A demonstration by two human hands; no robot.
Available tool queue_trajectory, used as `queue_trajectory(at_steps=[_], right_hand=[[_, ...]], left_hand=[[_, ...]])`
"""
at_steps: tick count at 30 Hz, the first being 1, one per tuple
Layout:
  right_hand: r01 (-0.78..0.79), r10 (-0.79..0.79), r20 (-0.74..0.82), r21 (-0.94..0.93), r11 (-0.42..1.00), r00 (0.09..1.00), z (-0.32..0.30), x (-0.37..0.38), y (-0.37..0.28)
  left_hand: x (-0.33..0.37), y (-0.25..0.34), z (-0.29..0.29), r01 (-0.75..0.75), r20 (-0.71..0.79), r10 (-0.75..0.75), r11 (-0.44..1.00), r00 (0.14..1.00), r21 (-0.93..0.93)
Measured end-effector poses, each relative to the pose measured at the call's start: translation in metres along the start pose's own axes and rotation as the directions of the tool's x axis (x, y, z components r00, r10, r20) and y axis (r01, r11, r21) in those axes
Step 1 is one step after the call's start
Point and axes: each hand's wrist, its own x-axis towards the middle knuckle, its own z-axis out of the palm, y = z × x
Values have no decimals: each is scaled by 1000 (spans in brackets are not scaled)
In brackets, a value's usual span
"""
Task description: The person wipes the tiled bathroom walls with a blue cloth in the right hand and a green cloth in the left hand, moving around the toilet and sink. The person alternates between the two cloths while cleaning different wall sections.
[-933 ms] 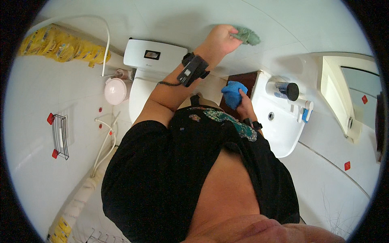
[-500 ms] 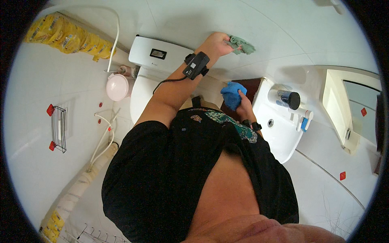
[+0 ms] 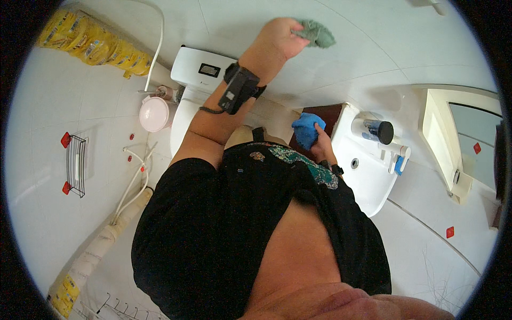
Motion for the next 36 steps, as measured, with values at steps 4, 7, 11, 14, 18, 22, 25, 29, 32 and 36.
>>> queue_trajectory(at_steps=[4,7,11,14,18,22,25,29,32,36], right_hand=[[-30,29,33,12,999,999,0,9,0],[-19,21,84,-26,999,996,2,15,-3],[-35,40,127,-47,998,991,5,17,-4],[-15,22,172,-39,999,985,7,15,-4],[-16,23,115,-62,998,993,6,12,-5],[-50,54,76,-47,998,996,4,14,-5],[-34,35,61,-13,999,997,4,17,-3],[-34,37,94,-27,999,995,7,20,-2],[-43,46,138,-20,999,989,10,18,-3],[-27,36,123,-72,997,992,16,17,-7]], left_hand=[[34,-18,2,405,161,-384,907,909,-119],[45,-81,15,392,281,-274,663,920,-637],[48,-177,53,515,456,-513,-32,727,-856],[36,-200,60,608,565,-413,-33,715,-793],[9,-148,70,497,301,-558,240,774,-834],[2,-85,50,217,150,-561,54,814,-975],[13,-63,35,137,27,-428,229,903,-964],[17,-59,39,215,16,-513,332,858,-918],[12,-60,43,183,-13,-518,325,855,-928],[13,-52,46,141,-64,-512,351,857,-926]])
